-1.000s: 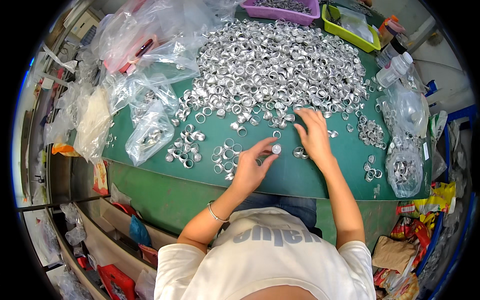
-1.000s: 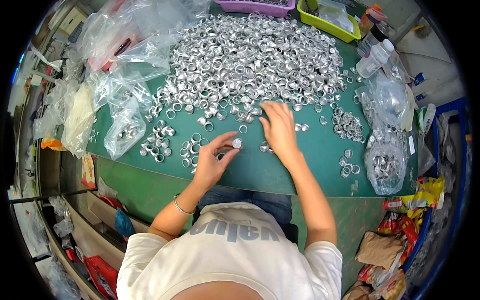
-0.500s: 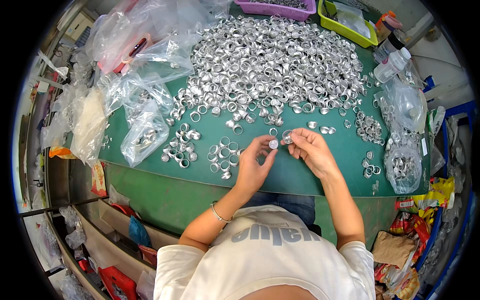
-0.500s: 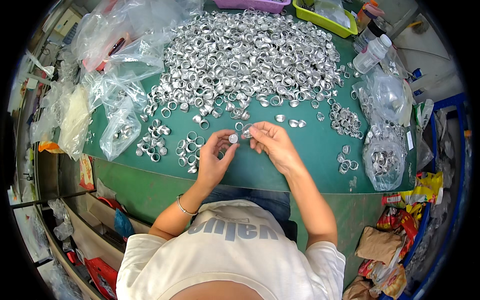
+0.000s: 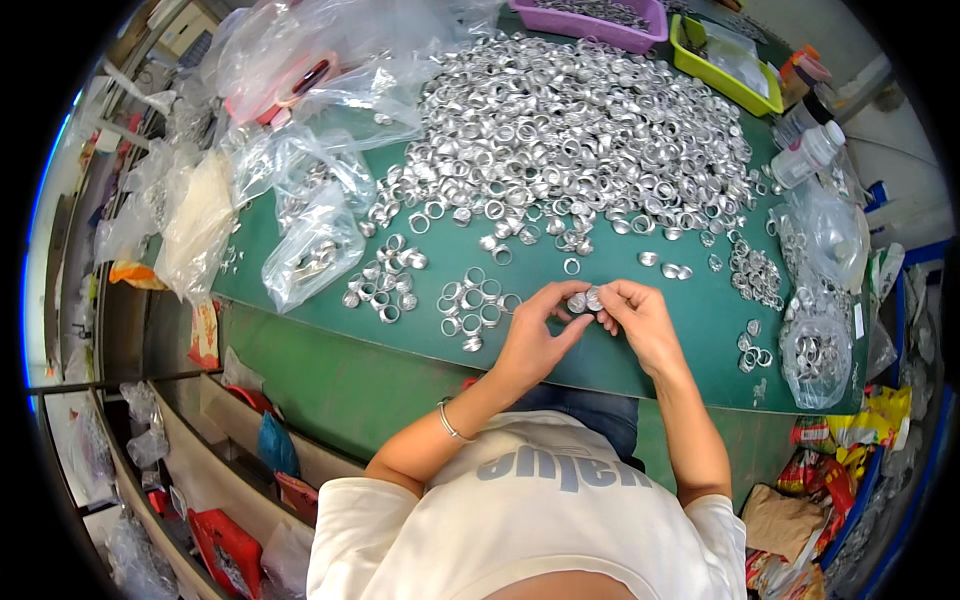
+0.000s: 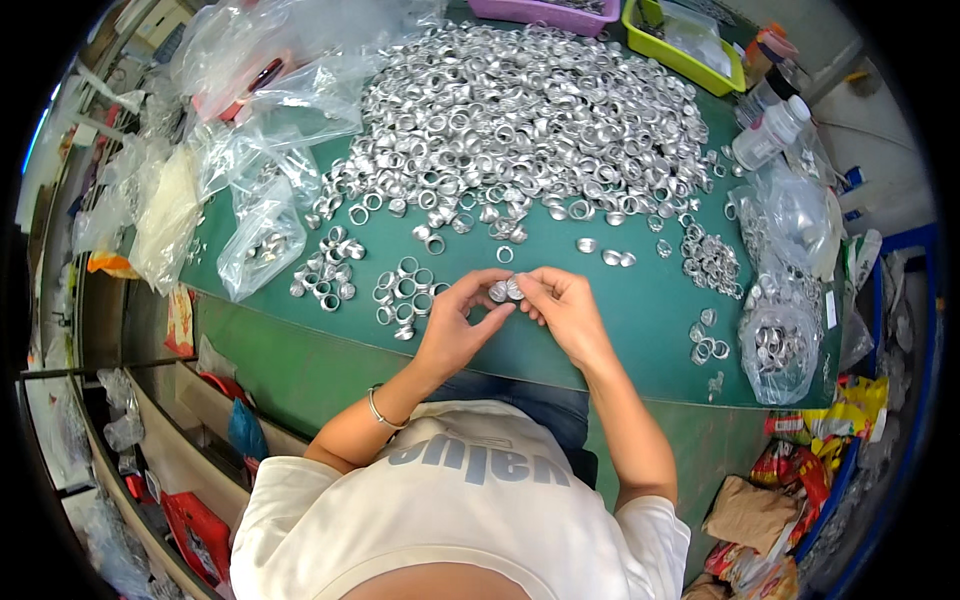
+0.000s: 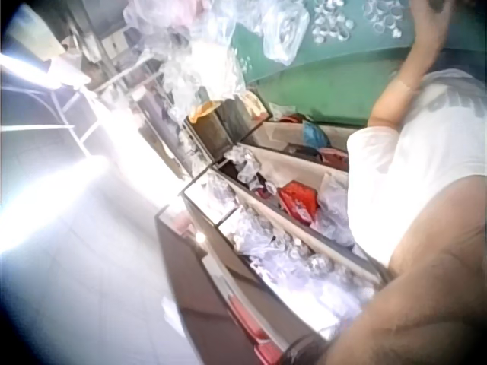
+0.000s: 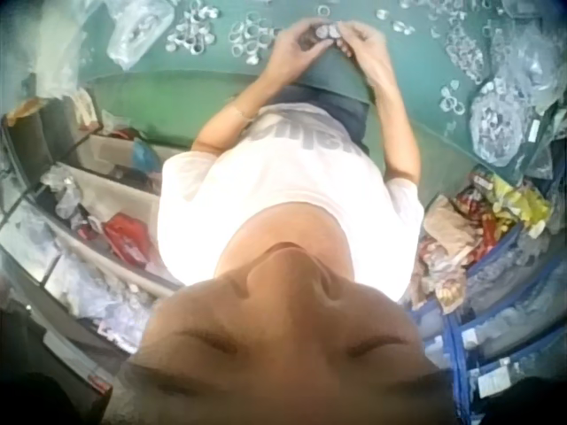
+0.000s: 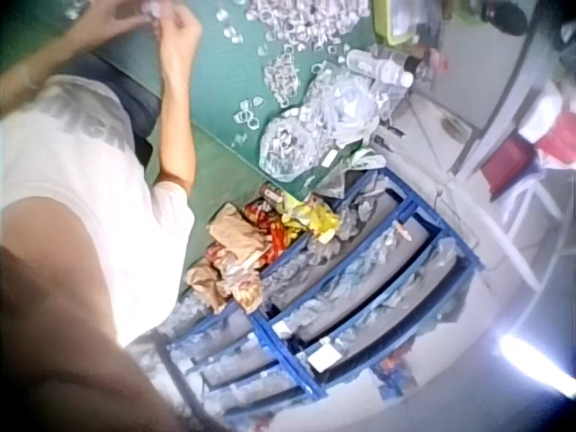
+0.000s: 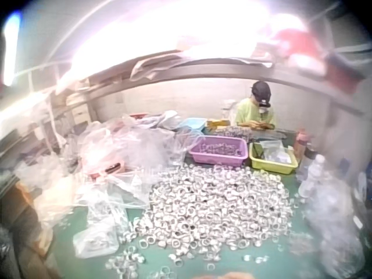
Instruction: The person sorts through a large pile of silver-colored metal rings on a green work surface, picking up individual rings by hand and placing them into a plastic bag.
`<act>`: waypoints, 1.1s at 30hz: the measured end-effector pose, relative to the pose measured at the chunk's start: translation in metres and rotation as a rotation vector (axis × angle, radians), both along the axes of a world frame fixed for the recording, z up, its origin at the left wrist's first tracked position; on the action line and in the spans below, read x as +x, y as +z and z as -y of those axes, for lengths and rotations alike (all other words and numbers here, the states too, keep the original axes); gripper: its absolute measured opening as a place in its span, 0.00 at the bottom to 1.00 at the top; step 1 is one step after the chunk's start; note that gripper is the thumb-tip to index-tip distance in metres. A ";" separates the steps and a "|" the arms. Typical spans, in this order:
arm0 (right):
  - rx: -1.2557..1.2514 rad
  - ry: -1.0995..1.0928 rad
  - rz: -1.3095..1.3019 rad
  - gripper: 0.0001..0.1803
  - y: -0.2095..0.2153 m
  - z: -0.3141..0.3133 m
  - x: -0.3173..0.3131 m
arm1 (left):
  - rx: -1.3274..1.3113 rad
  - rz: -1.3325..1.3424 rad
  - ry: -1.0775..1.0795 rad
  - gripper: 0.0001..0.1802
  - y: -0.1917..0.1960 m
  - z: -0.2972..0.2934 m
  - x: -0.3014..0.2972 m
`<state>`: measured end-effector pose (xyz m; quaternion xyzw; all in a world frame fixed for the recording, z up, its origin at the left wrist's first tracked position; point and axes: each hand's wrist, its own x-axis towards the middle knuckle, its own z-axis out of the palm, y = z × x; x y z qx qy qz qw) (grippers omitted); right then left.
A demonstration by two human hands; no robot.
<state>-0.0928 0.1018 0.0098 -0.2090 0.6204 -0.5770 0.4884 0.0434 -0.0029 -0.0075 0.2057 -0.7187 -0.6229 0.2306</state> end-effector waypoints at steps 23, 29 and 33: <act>0.620 -0.173 -1.622 0.03 -0.004 -0.147 -0.062 | 0.113 0.128 -0.154 0.19 0.005 -0.014 -0.011; 0.636 -0.291 -1.519 0.10 0.004 -0.148 -0.056 | 0.192 0.018 -0.186 0.18 0.008 -0.025 -0.020; 0.201 -0.157 -1.129 0.14 0.004 -0.115 -0.031 | 0.300 0.001 -0.231 0.18 0.007 -0.025 -0.017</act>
